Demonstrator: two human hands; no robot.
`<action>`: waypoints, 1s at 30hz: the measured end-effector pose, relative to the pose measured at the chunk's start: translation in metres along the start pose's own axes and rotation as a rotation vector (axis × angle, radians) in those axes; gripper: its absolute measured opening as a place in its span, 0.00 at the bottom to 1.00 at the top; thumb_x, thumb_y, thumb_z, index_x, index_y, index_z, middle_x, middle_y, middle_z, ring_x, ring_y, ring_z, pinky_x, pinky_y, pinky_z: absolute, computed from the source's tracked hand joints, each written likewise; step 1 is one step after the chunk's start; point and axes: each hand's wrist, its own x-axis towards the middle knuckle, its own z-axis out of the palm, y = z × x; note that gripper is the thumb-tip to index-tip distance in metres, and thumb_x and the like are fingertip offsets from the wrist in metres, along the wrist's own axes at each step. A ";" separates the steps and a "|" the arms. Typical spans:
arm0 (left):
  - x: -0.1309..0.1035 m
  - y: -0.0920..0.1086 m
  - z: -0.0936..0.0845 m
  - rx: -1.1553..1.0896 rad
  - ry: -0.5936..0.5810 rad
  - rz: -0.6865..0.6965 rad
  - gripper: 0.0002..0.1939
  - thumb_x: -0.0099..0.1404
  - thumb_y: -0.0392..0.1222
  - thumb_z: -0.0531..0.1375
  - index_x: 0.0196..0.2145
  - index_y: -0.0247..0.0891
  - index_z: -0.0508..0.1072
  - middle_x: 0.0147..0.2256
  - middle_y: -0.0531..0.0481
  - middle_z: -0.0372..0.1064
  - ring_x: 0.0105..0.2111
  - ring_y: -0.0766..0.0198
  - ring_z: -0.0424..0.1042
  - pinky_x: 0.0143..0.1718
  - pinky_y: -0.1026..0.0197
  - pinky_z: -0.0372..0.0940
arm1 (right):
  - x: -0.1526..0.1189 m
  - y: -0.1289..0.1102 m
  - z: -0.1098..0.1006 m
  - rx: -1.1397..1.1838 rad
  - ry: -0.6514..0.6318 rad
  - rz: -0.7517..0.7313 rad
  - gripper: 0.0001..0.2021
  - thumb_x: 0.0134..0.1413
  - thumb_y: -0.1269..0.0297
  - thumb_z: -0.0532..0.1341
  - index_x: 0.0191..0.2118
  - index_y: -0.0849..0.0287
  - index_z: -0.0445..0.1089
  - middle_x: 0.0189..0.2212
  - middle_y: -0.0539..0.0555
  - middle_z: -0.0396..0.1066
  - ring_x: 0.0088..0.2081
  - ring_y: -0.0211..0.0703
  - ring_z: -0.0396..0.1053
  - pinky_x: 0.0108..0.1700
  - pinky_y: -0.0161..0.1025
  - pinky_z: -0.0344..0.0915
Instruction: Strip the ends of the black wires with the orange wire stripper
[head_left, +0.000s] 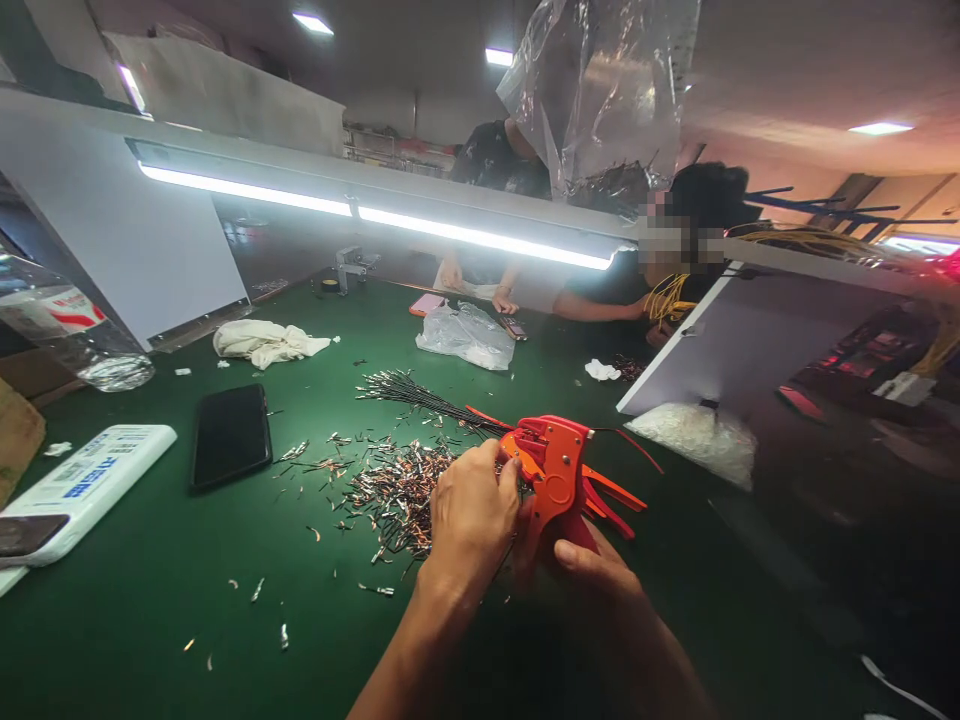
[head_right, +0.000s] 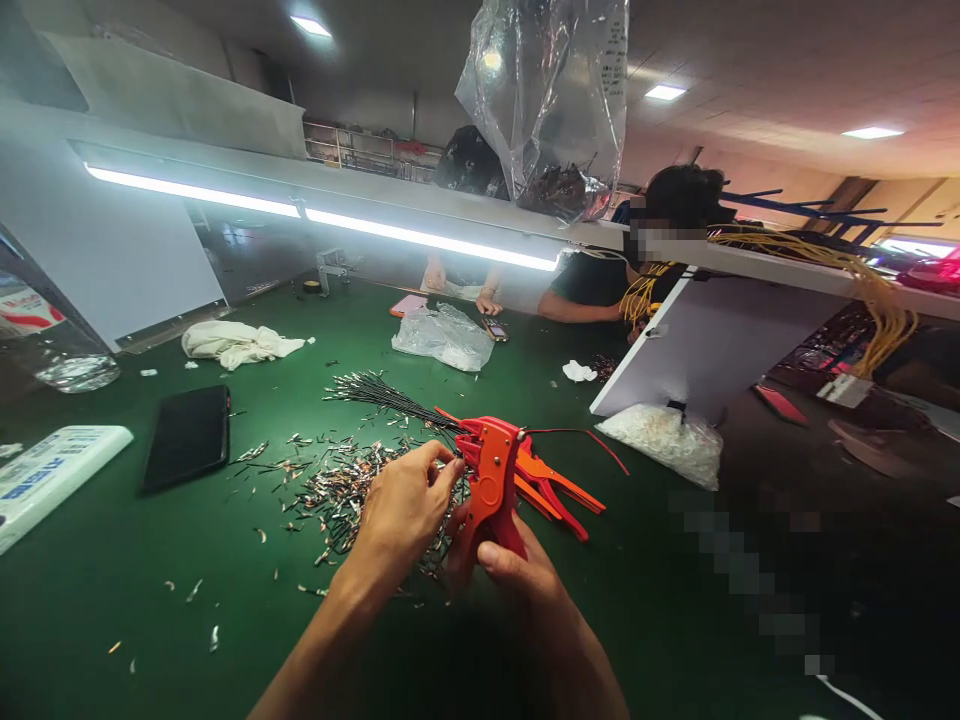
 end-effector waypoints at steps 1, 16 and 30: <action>-0.002 -0.002 0.001 0.024 0.001 -0.012 0.10 0.65 0.42 0.55 0.32 0.41 0.76 0.29 0.45 0.74 0.29 0.57 0.68 0.29 0.58 0.47 | 0.000 0.000 0.000 0.009 -0.017 0.007 0.15 0.54 0.57 0.61 0.44 0.59 0.71 0.32 0.56 0.71 0.34 0.49 0.67 0.39 0.45 0.63; -0.006 -0.035 0.013 -0.509 -0.205 -0.080 0.23 0.60 0.62 0.53 0.24 0.38 0.71 0.18 0.55 0.61 0.18 0.67 0.59 0.22 0.64 0.53 | -0.011 -0.012 0.001 0.259 -0.070 0.133 0.20 0.48 0.60 0.62 0.45 0.68 0.72 0.38 0.60 0.70 0.31 0.45 0.72 0.33 0.41 0.69; -0.006 -0.046 -0.002 -0.771 -0.097 -0.170 0.17 0.54 0.54 0.63 0.25 0.37 0.69 0.19 0.59 0.61 0.16 0.75 0.52 0.17 0.69 0.48 | -0.006 -0.005 0.006 0.067 -0.168 0.231 0.23 0.49 0.57 0.61 0.49 0.67 0.70 0.33 0.61 0.73 0.32 0.50 0.72 0.33 0.44 0.68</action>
